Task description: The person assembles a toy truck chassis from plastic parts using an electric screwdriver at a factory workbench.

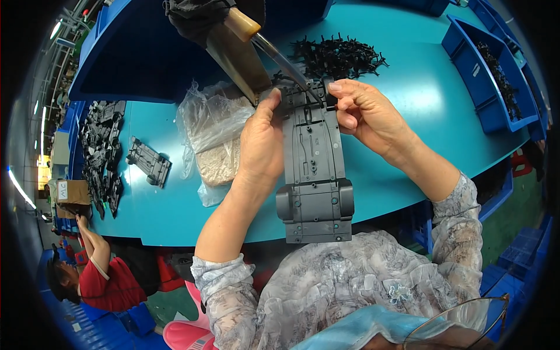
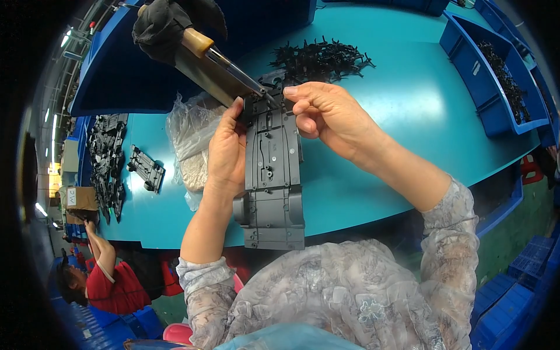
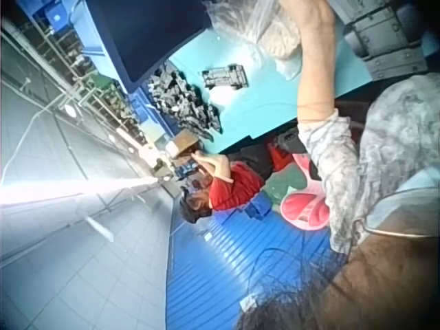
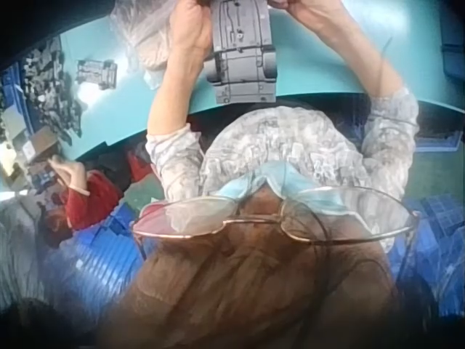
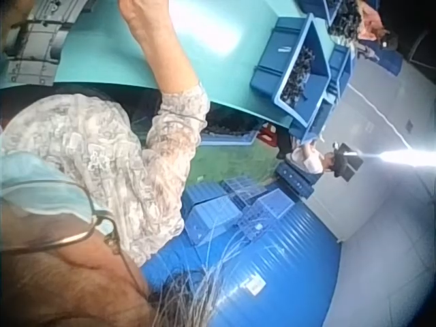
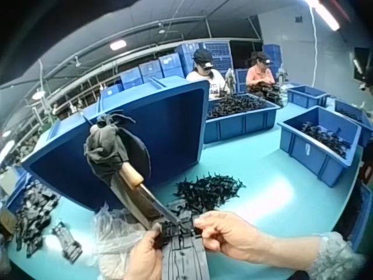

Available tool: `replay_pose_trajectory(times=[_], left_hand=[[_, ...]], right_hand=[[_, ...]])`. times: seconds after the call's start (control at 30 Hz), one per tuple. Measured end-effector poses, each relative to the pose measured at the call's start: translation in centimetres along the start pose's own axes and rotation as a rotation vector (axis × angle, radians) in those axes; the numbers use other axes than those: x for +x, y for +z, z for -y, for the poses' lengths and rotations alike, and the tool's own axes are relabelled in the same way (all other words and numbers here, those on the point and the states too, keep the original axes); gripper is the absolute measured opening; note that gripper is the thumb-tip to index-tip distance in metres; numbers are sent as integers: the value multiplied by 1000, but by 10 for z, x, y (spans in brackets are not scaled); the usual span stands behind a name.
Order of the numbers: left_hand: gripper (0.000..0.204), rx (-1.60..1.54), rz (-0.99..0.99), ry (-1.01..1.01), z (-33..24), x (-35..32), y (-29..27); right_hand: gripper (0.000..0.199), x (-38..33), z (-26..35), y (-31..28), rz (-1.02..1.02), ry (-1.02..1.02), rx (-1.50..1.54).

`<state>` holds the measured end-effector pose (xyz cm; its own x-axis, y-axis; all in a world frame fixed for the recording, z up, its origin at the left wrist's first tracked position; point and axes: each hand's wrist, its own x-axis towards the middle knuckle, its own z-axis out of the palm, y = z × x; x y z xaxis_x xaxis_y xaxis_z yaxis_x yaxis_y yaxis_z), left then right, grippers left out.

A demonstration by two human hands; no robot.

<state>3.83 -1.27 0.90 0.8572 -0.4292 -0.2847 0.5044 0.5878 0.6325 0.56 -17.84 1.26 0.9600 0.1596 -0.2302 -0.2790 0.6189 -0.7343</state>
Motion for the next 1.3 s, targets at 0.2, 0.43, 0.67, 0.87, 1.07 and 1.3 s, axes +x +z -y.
replay_pose_trajectory(times=[0.2, 0.43, 0.67, 0.87, 1.07, 1.3], left_hand=[[26, 8, 10, -36, -2, 1, 1], [25, -6, 12, -39, -1, 3, -2], [24, 4, 48, 31, 3, 1, -5], [26, 29, 18, 118, 7, 0, -9], [26, 17, 19, 135, 9, -3, -9], [24, -5, 84, 97, 13, -13, -2]], right_hand=[[9, 0, -1, 0, 0, -3, 13], [11, -1, -1, 2, -3, -2, 14], [16, -1, 3, 2, 14, -2, -25], [16, 0, 5, 1, 34, 8, -40], [14, 3, 5, -2, 66, -2, -53], [11, 6, 7, -8, 18, 45, -98]])
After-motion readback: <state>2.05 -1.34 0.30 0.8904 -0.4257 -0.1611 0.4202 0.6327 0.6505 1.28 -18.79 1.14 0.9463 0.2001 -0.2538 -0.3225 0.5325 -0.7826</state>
